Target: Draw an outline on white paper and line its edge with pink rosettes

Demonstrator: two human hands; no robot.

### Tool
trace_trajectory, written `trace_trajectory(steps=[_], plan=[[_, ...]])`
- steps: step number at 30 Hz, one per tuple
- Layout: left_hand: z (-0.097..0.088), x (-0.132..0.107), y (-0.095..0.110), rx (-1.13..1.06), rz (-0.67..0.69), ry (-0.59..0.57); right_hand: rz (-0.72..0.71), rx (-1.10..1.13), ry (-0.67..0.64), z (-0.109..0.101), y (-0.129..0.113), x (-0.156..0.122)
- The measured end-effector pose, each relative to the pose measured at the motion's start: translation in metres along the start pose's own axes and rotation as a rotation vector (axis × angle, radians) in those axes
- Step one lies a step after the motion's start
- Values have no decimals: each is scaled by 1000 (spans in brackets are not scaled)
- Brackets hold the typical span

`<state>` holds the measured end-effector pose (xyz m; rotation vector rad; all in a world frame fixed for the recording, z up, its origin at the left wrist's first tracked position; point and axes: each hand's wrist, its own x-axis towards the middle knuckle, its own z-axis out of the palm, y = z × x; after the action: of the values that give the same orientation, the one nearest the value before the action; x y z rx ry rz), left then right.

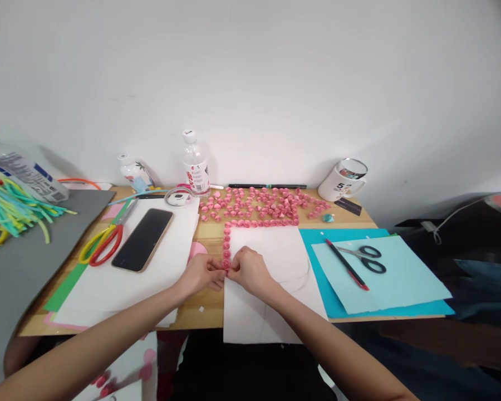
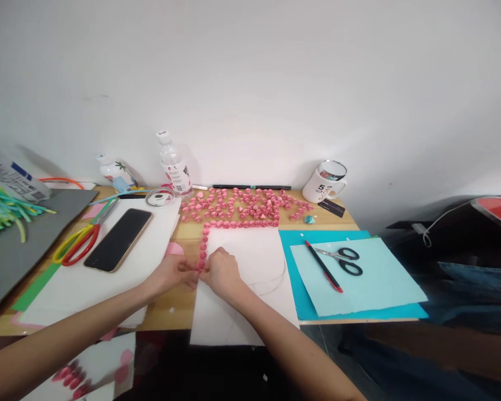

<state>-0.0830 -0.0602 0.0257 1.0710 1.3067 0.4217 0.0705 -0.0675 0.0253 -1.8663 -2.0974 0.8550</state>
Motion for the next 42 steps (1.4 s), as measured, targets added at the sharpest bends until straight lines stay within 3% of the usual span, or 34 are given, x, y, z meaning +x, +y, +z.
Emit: trace_trajectory(steps=[7,16,18,20,22,24,27,32,37,42], plan=[[0,1,4,-1,-33,-9,-20,94,-64,-6,6,0],[-2,3,6,16,-66,-9,-64,197,-23,-5,7,-4],[-2,0,6,2,-75,-29,-76,331,60,-17,18,-11],[-2,-5,8,-25,-67,-29,-18,416,249,-33,42,-24],[0,-10,9,-66,-57,24,76,367,456,-47,74,-41],[3,-14,9,-99,-69,61,159,245,569,-52,105,-59],[8,-14,7,-116,-115,120,237,220,521,-42,133,-76],[10,-15,8,-80,-128,141,199,309,418,-20,128,-79],[11,-22,19,-46,-147,222,228,119,502,-28,133,-83],[13,-23,16,-28,-64,267,227,190,397,-33,136,-84]])
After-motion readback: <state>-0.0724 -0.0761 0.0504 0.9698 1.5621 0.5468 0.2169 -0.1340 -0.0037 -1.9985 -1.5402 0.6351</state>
